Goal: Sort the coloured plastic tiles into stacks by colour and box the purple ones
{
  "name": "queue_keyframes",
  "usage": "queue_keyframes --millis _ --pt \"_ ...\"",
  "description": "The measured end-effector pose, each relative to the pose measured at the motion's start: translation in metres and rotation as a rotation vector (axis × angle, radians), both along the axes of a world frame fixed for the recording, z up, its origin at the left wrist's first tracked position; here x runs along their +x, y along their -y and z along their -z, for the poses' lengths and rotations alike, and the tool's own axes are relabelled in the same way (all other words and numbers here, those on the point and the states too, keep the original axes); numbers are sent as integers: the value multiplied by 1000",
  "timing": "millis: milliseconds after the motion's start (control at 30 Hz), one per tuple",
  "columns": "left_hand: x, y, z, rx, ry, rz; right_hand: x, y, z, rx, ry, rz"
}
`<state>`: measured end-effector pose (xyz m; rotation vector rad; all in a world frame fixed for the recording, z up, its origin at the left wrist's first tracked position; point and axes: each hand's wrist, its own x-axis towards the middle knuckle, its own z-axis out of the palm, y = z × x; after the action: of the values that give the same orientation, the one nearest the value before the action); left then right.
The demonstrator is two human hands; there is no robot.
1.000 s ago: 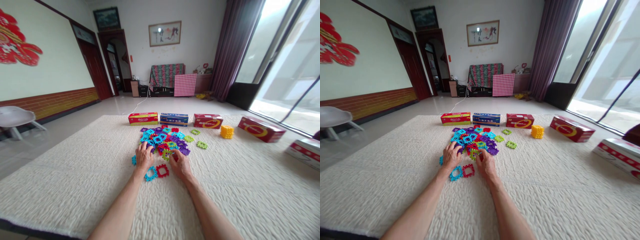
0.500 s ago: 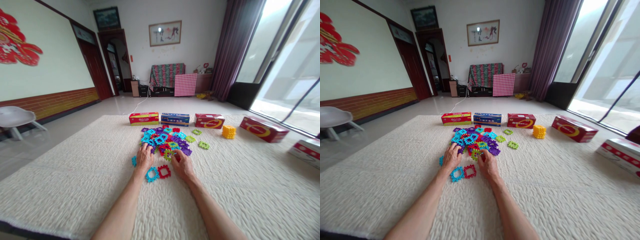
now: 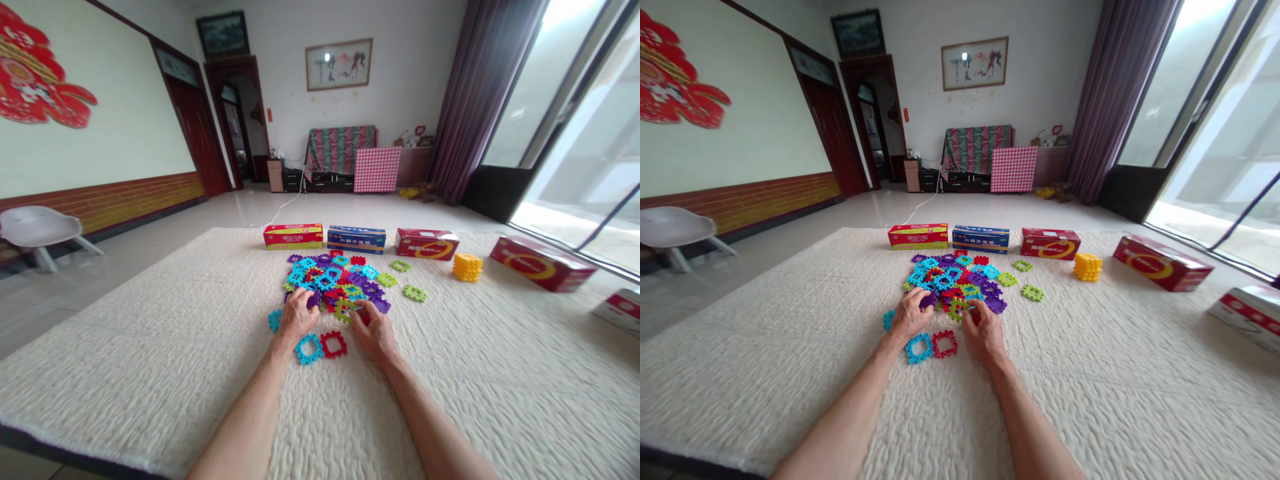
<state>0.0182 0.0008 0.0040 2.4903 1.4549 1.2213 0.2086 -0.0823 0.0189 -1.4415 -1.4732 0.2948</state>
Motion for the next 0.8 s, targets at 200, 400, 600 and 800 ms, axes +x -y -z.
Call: queue_keyframes --millis 200,400,600,800 --pt "4 5 -2 39 21 45 1 0 0 -6 -43 -21" --pt "5 15 -15 34 30 124 1 0 -1 -11 -35 -20" --pt "-22 -21 -14 -28 68 -291 2 -3 1 -33 -28 -10" --pt "-35 -50 -10 -269 -98 -474 3 -5 3 -78 -41 -7"
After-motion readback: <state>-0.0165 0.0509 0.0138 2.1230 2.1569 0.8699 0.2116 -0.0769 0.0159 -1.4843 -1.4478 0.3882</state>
